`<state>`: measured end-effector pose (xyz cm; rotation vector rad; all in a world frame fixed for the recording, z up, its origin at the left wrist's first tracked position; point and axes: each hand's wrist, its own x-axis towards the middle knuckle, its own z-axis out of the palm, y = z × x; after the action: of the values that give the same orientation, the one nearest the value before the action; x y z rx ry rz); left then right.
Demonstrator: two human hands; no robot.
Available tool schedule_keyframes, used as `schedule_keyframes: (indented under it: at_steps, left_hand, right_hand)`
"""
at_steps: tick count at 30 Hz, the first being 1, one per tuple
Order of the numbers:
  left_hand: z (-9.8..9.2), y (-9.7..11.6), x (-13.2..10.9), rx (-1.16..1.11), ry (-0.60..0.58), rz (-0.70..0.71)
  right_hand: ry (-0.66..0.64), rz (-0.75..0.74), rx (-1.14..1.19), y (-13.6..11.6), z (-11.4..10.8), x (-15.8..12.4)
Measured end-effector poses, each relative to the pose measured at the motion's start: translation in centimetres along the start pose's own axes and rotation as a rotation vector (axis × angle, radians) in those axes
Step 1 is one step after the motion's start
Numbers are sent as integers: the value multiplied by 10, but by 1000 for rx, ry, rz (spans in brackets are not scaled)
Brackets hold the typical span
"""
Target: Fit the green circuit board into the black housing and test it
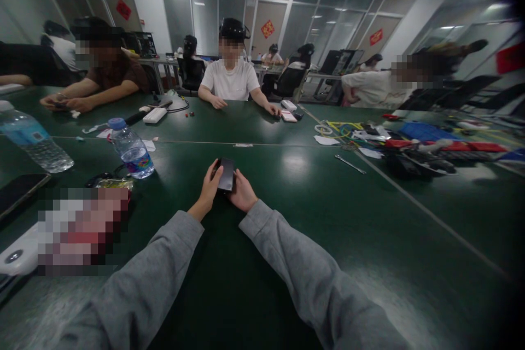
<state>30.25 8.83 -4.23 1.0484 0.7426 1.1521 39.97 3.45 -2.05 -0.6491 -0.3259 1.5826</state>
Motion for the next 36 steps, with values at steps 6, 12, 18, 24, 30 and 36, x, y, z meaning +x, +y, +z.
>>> schedule_keyframes:
  at_steps: [6,12,18,24,30,36]
  left_hand:
    - [-12,12,9,-366,100,-359]
    - [-23,22,12,-514,85,-479]
    - [-21,21,13,-461,34,-490]
    - [-20,23,12,-419,29,-478]
    - [-20,22,13,-396,25,-466]
    - [-20,22,13,-398,-1,-458]
  right_hand:
    - [1,-86,-24,6,-6,6]
    - [-26,-160,-117,11,-8,7]
    - [-23,-252,-187,17,-9,9]
    - [-30,-329,-279,21,-10,10]
    - [-28,-329,-318,20,-12,10]
    - [-22,-343,-322,21,-11,9]
